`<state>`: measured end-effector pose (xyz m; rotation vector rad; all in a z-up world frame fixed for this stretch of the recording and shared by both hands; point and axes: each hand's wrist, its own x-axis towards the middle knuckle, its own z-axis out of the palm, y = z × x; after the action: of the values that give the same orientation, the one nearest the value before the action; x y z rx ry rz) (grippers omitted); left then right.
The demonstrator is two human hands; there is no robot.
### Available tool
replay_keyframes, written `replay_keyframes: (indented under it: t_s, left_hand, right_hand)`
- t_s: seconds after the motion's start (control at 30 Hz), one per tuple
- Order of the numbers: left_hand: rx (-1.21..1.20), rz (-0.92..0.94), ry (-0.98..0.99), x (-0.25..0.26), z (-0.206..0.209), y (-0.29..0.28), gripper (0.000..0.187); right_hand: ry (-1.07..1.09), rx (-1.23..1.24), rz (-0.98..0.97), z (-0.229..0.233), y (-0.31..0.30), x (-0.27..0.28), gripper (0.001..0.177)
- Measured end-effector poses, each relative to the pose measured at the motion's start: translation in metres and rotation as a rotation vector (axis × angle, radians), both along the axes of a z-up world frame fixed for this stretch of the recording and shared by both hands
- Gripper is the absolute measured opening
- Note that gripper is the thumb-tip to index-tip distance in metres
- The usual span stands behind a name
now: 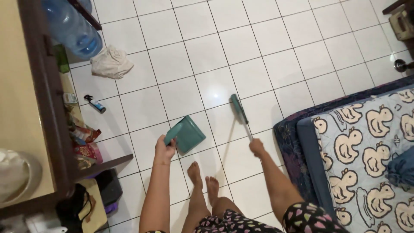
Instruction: The person mops a tiled floor with a string mop, then sweeps the same area with a broom and dustpan. They move around furniture and a bed to clean the entire visible floor space.
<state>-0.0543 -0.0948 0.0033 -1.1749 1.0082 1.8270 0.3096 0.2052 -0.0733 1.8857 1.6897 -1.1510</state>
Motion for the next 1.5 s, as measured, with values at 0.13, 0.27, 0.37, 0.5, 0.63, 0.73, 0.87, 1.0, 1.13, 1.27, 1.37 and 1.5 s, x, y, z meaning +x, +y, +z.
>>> replay_keyframes:
  t_s: [0.13,0.27,0.37,0.5,0.63,0.73,0.87,1.0,1.13,1.27,1.37,1.5]
  left_hand:
    - [-0.040,-0.046,0.082,0.010,0.010,0.012,0.041]
    - [-0.046,-0.041,0.066,0.014,0.022,0.028,0.039]
    - [-0.037,-0.045,0.062,0.015,0.031,0.038,0.039]
    - [-0.030,-0.042,0.056,0.014,0.010,0.037,0.037]
    - [-0.040,-0.074,0.047,0.012,0.020,0.043,0.036]
    - [-0.016,-0.071,0.055,0.004,0.012,0.061,0.039]
    - [-0.007,-0.076,0.005,-0.002,0.007,0.081,0.047]
    - [0.009,-0.086,0.032,-0.009,0.013,0.091,0.047]
    - [0.013,-0.102,0.023,-0.006,0.016,0.091,0.046]
    - [-0.002,-0.098,0.019,-0.005,0.005,0.092,0.049]
    - [-0.022,-0.107,0.037,-0.008,-0.002,0.099,0.050]
    - [-0.009,-0.130,0.037,-0.008,-0.006,0.111,0.054]
  right_hand:
    - [0.013,-0.102,0.254,0.006,-0.067,-0.029,0.051]
    - [0.144,-0.179,0.222,0.071,-0.145,-0.057,0.048]
    - [0.163,-0.145,0.293,0.151,-0.151,-0.069,0.048]
    - [0.168,-0.066,0.254,0.119,-0.113,-0.028,0.046]
    - [0.096,0.072,0.052,0.105,-0.080,0.006,0.047]
    - [0.060,0.136,-0.061,0.072,-0.050,0.013,0.051]
    - [-0.011,0.116,-0.218,-0.003,-0.019,0.011,0.053]
    - [0.016,0.065,-0.286,-0.014,-0.034,-0.031,0.052]
    - [0.015,-0.012,0.057,0.037,-0.087,-0.080,0.047]
    - [0.101,-0.128,0.159,0.049,-0.112,-0.098,0.049]
    - [0.173,-0.181,0.027,0.078,-0.102,-0.103,0.050]
    - [0.175,-0.181,-0.046,0.119,-0.066,-0.078,0.051]
